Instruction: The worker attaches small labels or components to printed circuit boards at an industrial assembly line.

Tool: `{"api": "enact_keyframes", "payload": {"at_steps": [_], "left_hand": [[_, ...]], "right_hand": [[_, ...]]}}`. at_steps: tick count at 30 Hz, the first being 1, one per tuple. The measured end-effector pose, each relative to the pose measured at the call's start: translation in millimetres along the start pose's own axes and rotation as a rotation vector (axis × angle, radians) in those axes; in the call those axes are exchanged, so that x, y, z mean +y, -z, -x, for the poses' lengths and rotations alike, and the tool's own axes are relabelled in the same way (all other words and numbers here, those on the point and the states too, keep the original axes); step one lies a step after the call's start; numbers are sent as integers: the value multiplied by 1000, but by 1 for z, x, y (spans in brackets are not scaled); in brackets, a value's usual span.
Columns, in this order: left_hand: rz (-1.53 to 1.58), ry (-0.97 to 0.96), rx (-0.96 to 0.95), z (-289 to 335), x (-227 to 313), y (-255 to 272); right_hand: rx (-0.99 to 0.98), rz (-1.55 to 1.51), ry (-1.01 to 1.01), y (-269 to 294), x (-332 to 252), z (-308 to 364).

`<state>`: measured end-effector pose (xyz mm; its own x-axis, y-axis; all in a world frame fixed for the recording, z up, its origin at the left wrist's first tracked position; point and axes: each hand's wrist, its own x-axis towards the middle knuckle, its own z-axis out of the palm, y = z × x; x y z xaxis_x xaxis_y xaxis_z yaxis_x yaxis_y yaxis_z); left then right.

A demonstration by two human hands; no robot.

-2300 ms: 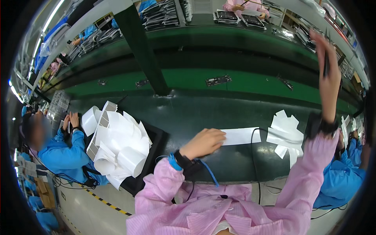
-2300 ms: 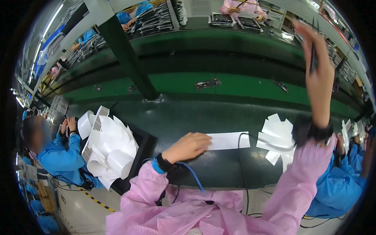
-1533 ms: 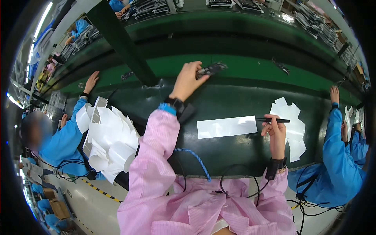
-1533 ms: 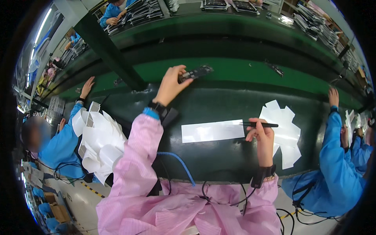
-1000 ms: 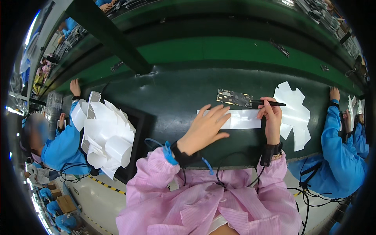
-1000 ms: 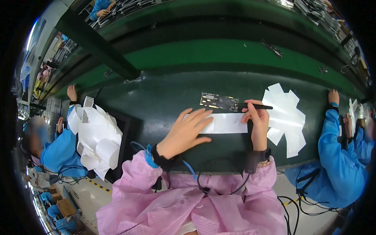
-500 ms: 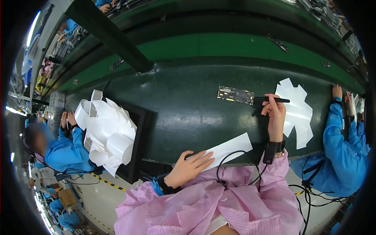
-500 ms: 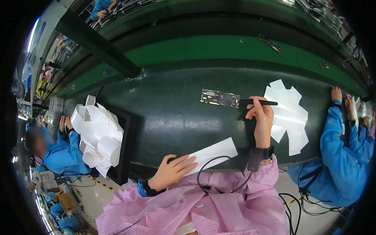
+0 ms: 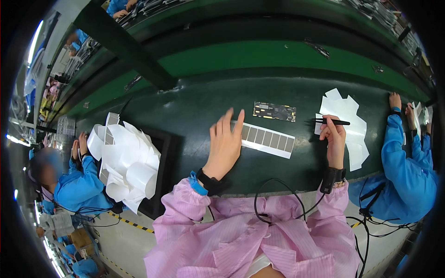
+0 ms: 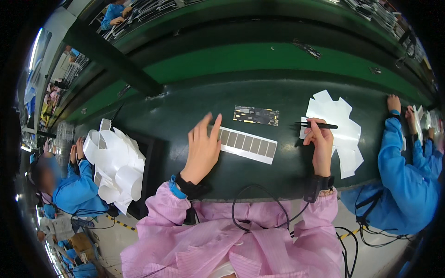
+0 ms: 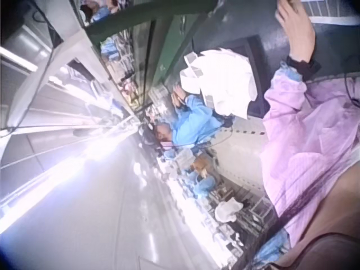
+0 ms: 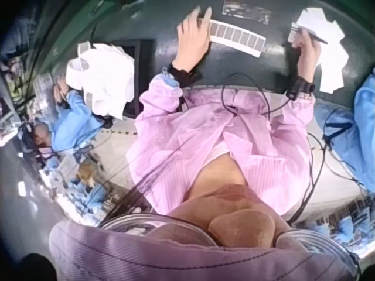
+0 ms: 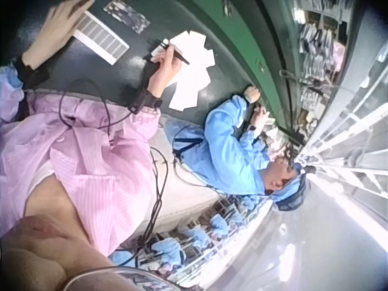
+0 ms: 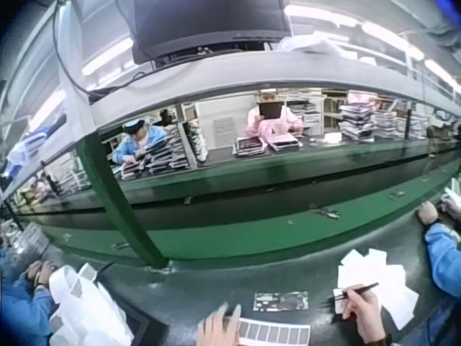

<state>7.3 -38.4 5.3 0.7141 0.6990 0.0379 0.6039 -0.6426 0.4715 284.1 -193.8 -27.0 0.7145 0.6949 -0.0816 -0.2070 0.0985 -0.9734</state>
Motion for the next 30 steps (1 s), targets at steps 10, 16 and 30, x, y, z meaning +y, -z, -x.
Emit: {"api": "enact_keyframes", "payload": {"at_steps": [10, 16, 30], "left_hand": [[-177, -502, -251, 18, 15, -19], [-289, -329, -88, 21, 19, -14], [-97, -567, -109, -15, 32, -28]], "right_hand": [[-126, 89, -46, -24, 1, 6], [-127, 111, -44, -42, 7, 5], [-138, 371, 106, -76, 24, 5]]}}
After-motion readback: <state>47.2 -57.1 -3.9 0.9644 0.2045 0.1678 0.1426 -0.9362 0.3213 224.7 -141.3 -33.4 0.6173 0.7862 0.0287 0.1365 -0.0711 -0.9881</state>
